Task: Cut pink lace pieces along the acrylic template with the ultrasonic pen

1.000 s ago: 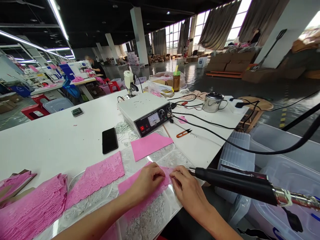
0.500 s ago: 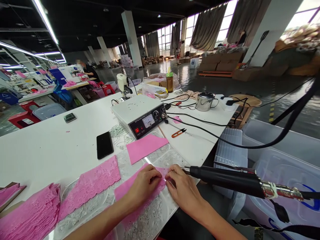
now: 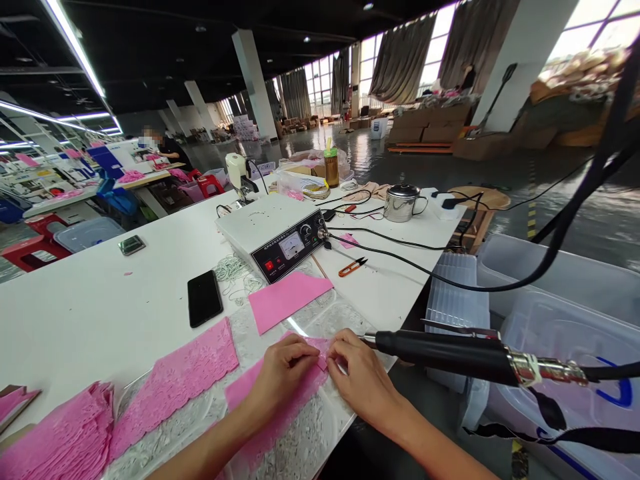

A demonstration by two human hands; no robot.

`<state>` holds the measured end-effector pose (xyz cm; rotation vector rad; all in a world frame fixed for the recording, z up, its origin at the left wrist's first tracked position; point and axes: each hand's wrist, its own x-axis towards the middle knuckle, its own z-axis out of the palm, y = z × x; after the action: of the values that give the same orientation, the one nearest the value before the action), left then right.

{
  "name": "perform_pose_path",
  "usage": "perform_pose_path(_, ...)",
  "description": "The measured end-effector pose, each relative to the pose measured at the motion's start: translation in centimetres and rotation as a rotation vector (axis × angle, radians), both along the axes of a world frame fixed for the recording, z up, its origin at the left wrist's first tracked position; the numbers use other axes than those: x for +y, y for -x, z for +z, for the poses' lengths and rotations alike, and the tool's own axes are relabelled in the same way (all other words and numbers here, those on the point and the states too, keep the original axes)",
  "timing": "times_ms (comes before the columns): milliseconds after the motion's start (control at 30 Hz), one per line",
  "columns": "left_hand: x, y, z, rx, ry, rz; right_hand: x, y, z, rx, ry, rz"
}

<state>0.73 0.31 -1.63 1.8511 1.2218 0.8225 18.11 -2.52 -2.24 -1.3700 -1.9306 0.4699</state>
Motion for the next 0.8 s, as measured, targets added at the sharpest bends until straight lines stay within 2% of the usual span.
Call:
perform_pose_path(233, 0.2, 0.5, 0.8, -0.141, 0.046, 0.094, 0.0, 0.5, -1.6, -0.152, -0.14, -0.192)
perform_pose_path(433, -0.4, 2.9, 3.4, -0.287, 0.189, 0.202, -0.1, 0.4, -2.3, -0.248, -0.204, -0.28)
perform_pose_path(567, -2.7, 6.1, 5.5, -0.372, 0.258, 0.298, -0.6, 0.1, -1.8, -0.262, -0.23, -0.26)
perform_pose_path(633, -4.4, 7.8, 6.2, -0.397, 0.286, 0.352, -1.0, 0.0, -1.6, -0.28, -0.296, -0.249)
perform_pose_path(733, -7.2, 10.1, 6.5, -0.417, 0.324, 0.43, -1.4, 0.1, -1.7, -0.305, -0.413, -0.169)
perform_pose_path(800, -9.3, 11.6, 6.4, -0.427, 0.337, 0.487, -1.5, 0.0, -2.0, -0.3, -0.421, -0.068)
